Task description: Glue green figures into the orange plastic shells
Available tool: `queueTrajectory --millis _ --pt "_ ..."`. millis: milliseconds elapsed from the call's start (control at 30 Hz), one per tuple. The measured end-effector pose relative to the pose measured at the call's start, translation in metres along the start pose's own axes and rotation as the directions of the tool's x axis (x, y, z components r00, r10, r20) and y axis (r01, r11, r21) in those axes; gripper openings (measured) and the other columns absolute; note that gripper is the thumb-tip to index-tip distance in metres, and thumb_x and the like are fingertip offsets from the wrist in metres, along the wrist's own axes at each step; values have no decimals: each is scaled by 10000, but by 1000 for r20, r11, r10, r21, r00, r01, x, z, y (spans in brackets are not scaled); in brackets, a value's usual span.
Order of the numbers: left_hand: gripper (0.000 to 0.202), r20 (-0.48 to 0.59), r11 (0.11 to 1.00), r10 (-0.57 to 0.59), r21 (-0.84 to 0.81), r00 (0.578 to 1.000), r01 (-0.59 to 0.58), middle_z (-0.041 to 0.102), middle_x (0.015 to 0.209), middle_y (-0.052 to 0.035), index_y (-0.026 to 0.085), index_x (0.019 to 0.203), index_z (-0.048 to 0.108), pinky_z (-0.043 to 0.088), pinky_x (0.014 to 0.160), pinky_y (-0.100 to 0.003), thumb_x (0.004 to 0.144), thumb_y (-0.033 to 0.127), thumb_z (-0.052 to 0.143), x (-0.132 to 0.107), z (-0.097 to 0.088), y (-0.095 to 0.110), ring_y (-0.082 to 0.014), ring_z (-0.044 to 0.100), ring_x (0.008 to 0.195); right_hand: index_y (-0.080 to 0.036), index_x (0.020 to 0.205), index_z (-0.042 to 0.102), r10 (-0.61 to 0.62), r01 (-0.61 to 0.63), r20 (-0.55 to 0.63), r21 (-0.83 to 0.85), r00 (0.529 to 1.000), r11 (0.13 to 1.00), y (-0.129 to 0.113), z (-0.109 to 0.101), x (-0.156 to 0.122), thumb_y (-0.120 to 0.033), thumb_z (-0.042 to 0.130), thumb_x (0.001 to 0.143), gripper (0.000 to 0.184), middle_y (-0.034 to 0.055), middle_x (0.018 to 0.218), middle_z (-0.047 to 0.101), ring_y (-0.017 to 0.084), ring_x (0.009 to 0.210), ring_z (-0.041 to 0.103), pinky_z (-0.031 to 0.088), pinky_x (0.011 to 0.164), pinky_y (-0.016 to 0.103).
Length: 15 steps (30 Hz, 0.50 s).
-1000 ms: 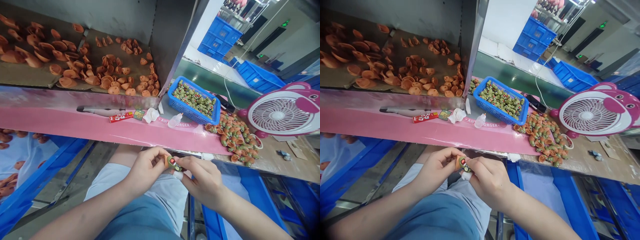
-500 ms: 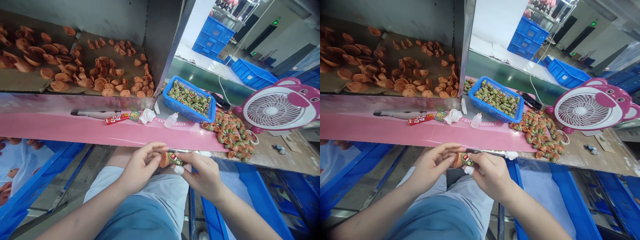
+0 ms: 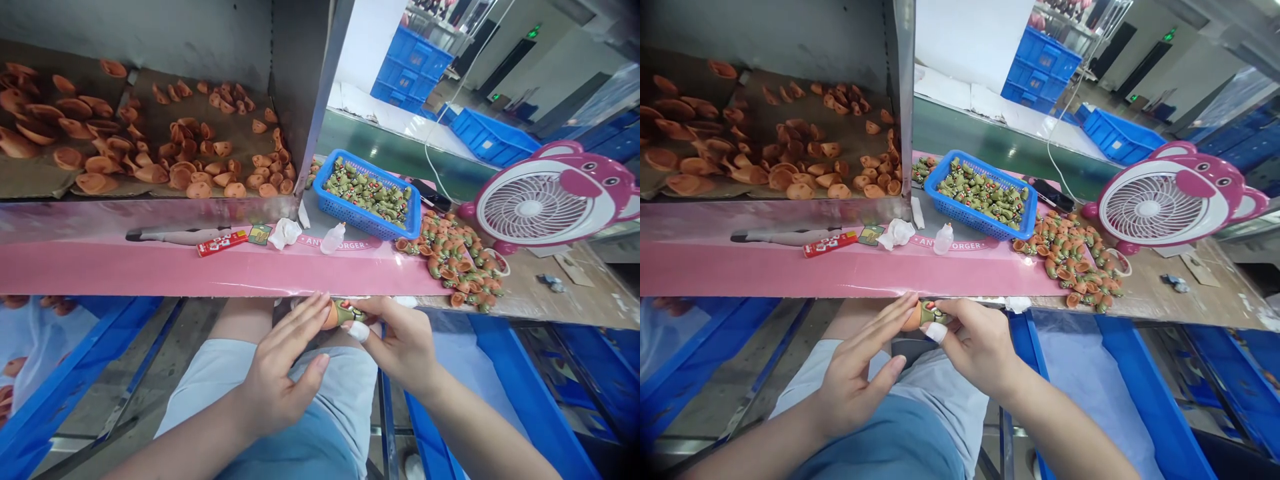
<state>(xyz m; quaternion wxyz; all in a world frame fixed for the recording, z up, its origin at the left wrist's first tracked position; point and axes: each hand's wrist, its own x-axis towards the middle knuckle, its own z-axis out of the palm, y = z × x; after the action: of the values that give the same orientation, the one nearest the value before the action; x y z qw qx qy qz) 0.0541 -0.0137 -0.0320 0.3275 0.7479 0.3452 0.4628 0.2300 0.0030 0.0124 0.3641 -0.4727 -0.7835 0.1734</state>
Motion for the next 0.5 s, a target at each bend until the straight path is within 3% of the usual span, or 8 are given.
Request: queueTrajectory --millis 333,500 --pt "575 23 991 80 105 997 -82 423 1298 -117 137 1255 364 355 965 -436 696 63 477 2 0 3 -261 380 1185 -186 917 553 16 -16 -2 8 1000 1000 -2 -1 -4 -217 589 741 182 19 786 651 85 573 587 488 544 162" --pt "503 -43 980 98 176 994 -89 502 1230 -108 143 1205 427 385 953 -379 718 30 482 4 4 -1 -222 440 1142 -184 881 553 26 -26 -5 13 1000 1000 -1 1 -3 -221 591 738 152 -1 712 632 76 544 565 471 524 160"
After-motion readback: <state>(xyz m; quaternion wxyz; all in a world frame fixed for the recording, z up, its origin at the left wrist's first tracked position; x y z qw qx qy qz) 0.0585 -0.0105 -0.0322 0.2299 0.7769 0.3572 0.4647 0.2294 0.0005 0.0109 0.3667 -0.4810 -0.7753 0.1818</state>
